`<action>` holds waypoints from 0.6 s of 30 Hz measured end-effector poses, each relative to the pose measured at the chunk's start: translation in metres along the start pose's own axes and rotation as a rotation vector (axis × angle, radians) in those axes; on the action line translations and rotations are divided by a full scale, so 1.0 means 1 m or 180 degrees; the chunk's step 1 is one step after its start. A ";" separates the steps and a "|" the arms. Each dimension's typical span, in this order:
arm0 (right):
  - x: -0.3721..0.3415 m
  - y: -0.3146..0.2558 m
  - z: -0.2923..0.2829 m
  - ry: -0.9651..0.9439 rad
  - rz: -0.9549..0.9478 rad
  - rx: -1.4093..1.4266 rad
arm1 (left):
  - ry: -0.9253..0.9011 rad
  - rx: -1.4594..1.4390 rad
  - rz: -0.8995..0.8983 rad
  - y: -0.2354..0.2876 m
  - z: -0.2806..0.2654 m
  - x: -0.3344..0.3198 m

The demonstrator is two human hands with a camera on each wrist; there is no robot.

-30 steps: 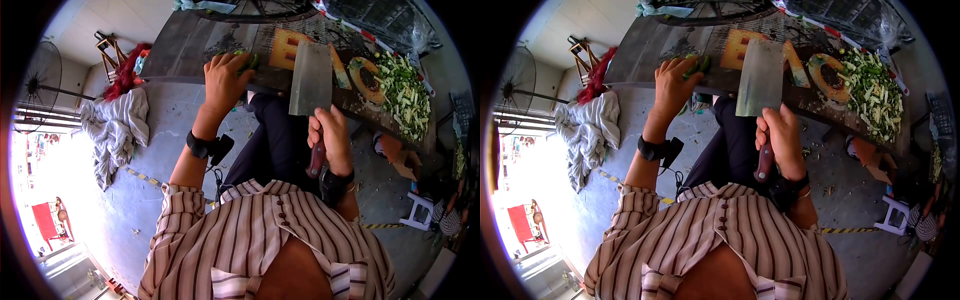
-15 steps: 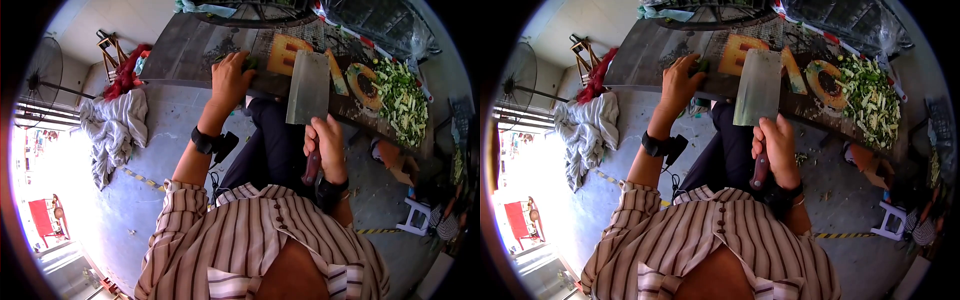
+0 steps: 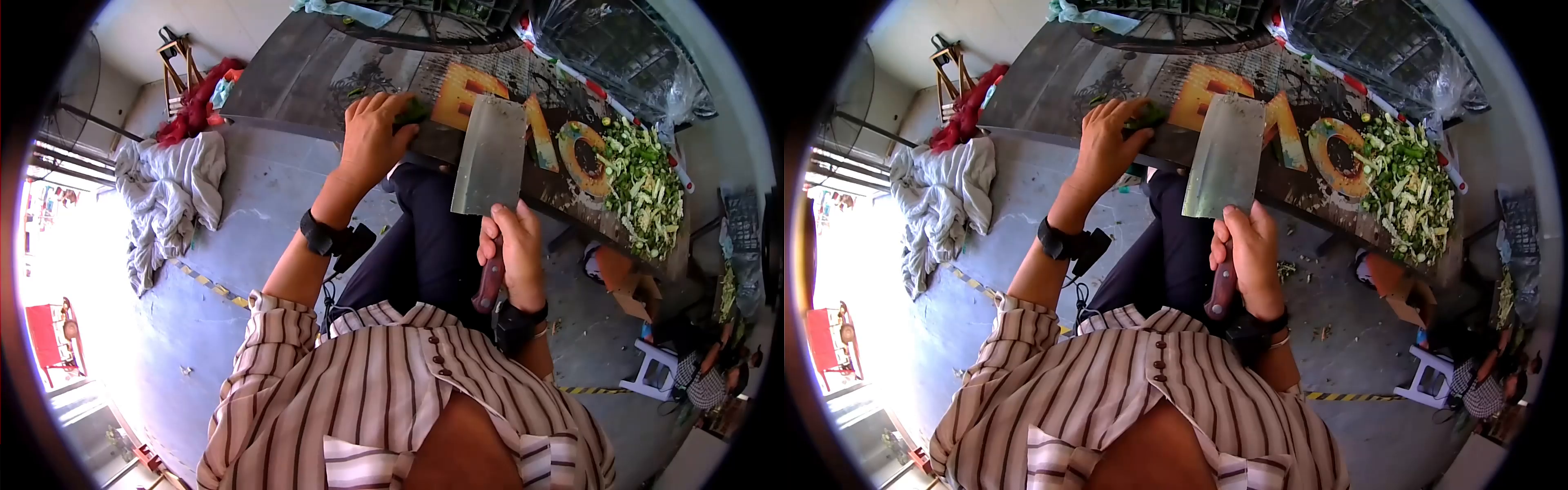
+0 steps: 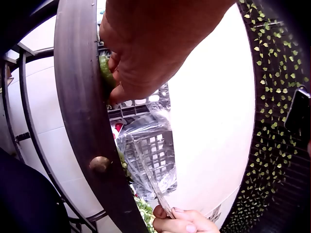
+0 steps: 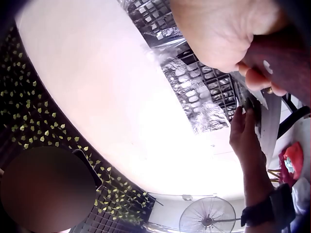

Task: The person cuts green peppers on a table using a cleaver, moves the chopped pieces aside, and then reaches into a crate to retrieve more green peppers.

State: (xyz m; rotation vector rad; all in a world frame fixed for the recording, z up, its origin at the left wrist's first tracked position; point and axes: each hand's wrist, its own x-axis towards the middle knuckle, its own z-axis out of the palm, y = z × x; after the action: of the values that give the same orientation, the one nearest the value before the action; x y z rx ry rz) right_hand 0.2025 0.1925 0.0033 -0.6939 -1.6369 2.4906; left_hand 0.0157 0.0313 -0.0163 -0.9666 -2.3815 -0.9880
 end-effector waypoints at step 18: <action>-0.001 0.003 0.002 -0.0023 0.0046 -0.0093 | 0.0052 0.0040 -0.0027 -0.005 0.007 0.005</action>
State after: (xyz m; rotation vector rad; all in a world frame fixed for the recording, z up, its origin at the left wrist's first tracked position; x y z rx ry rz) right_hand 0.2025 0.1891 0.0020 -0.7034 -1.6798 2.4869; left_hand 0.0081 0.0359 -0.0210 -0.9411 -2.3775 -0.9794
